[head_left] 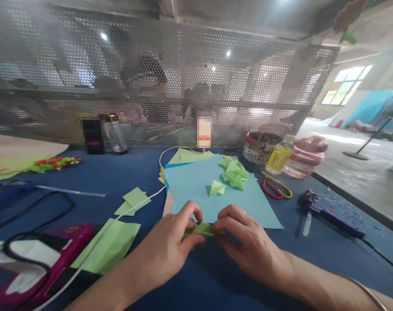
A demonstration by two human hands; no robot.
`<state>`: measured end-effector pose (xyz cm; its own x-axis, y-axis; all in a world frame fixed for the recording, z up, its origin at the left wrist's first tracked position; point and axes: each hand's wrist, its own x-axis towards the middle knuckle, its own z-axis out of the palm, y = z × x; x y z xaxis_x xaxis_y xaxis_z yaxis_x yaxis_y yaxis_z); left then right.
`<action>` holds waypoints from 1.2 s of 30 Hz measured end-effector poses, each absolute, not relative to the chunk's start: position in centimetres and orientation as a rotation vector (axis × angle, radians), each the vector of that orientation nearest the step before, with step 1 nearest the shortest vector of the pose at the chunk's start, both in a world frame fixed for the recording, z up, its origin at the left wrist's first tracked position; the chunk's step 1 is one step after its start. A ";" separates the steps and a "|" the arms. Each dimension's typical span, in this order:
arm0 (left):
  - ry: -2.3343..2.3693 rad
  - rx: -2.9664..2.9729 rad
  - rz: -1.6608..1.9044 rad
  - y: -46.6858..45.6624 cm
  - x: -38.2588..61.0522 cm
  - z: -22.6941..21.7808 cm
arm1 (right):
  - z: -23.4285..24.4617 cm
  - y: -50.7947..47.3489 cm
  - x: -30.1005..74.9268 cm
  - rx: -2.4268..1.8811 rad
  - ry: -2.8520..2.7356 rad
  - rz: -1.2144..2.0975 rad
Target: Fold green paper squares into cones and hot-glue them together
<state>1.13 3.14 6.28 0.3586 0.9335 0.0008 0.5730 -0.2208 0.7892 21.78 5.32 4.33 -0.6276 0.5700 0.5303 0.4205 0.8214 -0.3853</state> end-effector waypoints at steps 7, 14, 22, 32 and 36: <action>1.266 1.955 0.642 3.0 1.1 6.5 | 4.5 5.3 21.7 -0.773 -2.287 0.456; 1.236 2.051 0.638 2.9 1.0 6.5 | 4.8 5.5 21.6 -0.788 -2.262 0.533; 1.179 2.193 0.667 3.2 0.8 5.8 | 4.7 5.4 21.8 -0.778 -2.262 0.502; 1.220 2.523 0.703 3.9 0.1 4.9 | 7.2 6.2 23.1 -0.762 -2.206 0.353; 1.229 2.589 0.687 4.1 -0.1 4.7 | 8.0 7.1 24.3 -0.929 -2.218 0.219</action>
<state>-0.10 4.14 4.67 0.5475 0.7709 0.3254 0.6809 -0.6365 0.3622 24.33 7.12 7.99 -0.4887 0.6779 0.5492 0.5574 0.7269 -0.4013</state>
